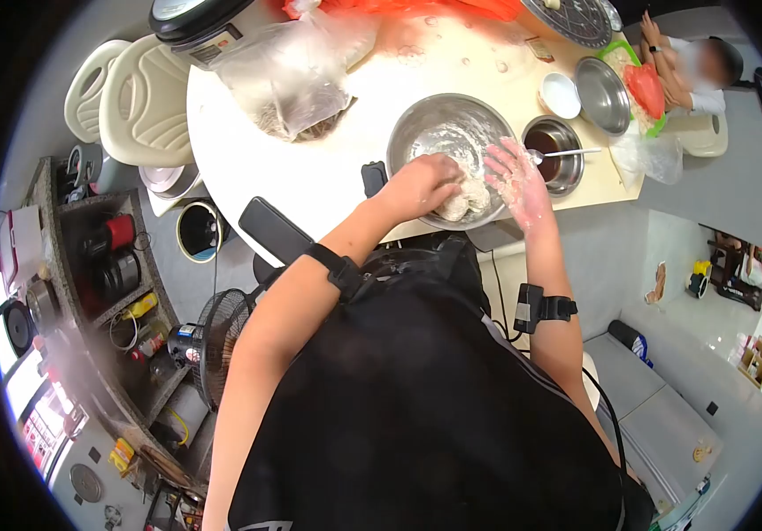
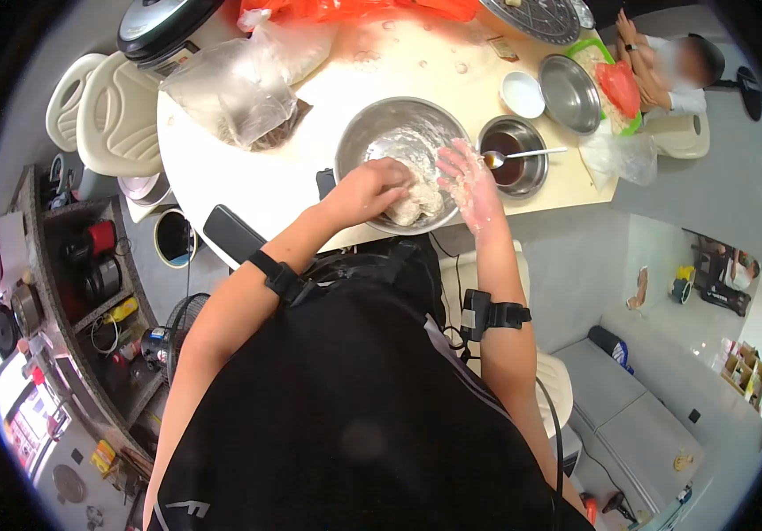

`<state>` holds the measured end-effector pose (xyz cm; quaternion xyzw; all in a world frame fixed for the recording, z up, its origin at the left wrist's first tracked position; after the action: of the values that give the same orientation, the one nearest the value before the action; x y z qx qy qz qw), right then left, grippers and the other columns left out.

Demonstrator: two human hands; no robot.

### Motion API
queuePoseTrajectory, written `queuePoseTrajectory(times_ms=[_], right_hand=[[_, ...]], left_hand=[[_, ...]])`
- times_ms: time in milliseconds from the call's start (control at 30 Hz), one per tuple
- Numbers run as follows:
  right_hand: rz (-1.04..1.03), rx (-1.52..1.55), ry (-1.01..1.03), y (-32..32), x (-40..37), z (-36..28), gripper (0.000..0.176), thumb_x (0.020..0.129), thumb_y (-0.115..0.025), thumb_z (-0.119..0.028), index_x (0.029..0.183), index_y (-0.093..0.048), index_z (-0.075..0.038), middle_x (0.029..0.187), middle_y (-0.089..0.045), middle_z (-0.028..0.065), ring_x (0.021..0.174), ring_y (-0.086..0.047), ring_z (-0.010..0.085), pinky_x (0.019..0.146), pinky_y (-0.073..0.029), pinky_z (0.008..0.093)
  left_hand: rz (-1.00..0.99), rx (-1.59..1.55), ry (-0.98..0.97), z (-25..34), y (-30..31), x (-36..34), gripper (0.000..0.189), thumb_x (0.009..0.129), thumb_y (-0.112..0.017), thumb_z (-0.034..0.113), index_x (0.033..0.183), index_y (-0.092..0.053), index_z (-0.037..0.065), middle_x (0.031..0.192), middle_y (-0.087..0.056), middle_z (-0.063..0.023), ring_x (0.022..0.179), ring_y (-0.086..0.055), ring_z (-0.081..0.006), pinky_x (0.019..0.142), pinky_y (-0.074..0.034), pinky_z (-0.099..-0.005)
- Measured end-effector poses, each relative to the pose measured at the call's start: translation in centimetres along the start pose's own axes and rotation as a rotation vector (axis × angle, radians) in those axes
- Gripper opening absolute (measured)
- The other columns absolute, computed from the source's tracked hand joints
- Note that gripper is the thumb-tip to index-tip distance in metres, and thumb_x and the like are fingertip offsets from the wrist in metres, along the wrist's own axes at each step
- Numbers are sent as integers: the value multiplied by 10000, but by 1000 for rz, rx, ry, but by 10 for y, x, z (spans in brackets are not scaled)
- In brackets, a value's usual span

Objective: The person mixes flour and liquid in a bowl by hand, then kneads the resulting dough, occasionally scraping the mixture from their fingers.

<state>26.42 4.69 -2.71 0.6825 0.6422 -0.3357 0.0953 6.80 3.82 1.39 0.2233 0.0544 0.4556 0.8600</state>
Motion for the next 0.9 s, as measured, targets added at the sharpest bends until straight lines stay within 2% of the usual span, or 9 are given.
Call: queuePoseTrajectory(times_ms=[100,233,267,400,500,533,633,800,900], right_hand=[[-17,-135,32,1,4,-5,506,1130,-472,-401,1512,-472,-69,1459,-589,158,1280,-603,277,1046,-504,432],[1,-493,36,-10,5,-6,431,1124,-498,-347,1465,-533,-87,1388,-651,108,1244,-619,233,1018,-499,399],[13,-491,27,-12,4,-4,420,1116,-517,-337,1455,-556,-93,1359,-672,88,1218,-627,209,1011,-491,386],[25,-464,39,-13,3,0,430,1072,-590,-349,1409,-605,-84,1267,-698,72,1157,-649,199,975,-494,337],[-31,-593,42,-25,-4,8,383,1062,-605,-286,1371,-629,-61,1256,-697,78,1158,-652,197,994,-495,327],[-70,-612,99,-24,2,16,346,1029,-625,-193,1339,-644,-39,1243,-697,88,1162,-655,196,1019,-491,321],[-95,-765,348,-31,-8,7,365,998,-636,-143,1341,-635,-19,1256,-700,134,1192,-664,235,1044,-487,346],[-27,-1153,510,-48,-28,-12,442,967,-681,-211,1357,-624,-11,1378,-632,210,1319,-584,367,1102,-471,441],[-122,-1445,546,-73,-49,4,562,923,-739,-327,1381,-618,-25,1442,-577,223,1335,-543,417,1115,-467,481]], left_hand=[[101,12,79,-1,17,-3,297,979,-649,163,1203,-729,-14,1174,-702,-213,1068,-674,-405,938,-540,-445],[92,151,104,-3,22,-3,225,962,-669,164,1104,-776,26,1005,-743,-191,968,-705,-383,855,-556,-453],[128,196,9,5,23,-4,181,938,-713,184,1017,-782,37,927,-746,-182,900,-715,-368,803,-558,-452],[87,44,235,1,26,-3,170,884,-780,194,924,-745,32,863,-738,-183,804,-716,-371,736,-557,-447],[143,62,284,-1,28,0,166,892,-767,174,975,-763,31,879,-740,-186,829,-722,-360,753,-557,-447],[166,60,208,0,26,1,170,896,-762,171,990,-767,30,879,-740,-186,830,-719,-358,758,-556,-449],[248,99,20,-1,20,0,185,910,-745,167,1024,-782,27,888,-741,-189,824,-705,-359,761,-554,-449],[308,296,113,7,52,-3,172,923,-726,173,990,-794,29,826,-719,-193,762,-659,-379,827,-542,-446],[223,506,208,9,54,-7,204,923,-727,174,1085,-769,58,967,-712,-161,920,-648,-359,931,-499,-465]])
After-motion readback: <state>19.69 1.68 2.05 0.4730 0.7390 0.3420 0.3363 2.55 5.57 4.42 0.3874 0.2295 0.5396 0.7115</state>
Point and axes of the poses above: each hand's wrist, its own x-axis towards the middle knuckle, its own y-axis out of the back of the hand, z = x × y, the point moved 9 cm from there along x, towards the middle knuckle
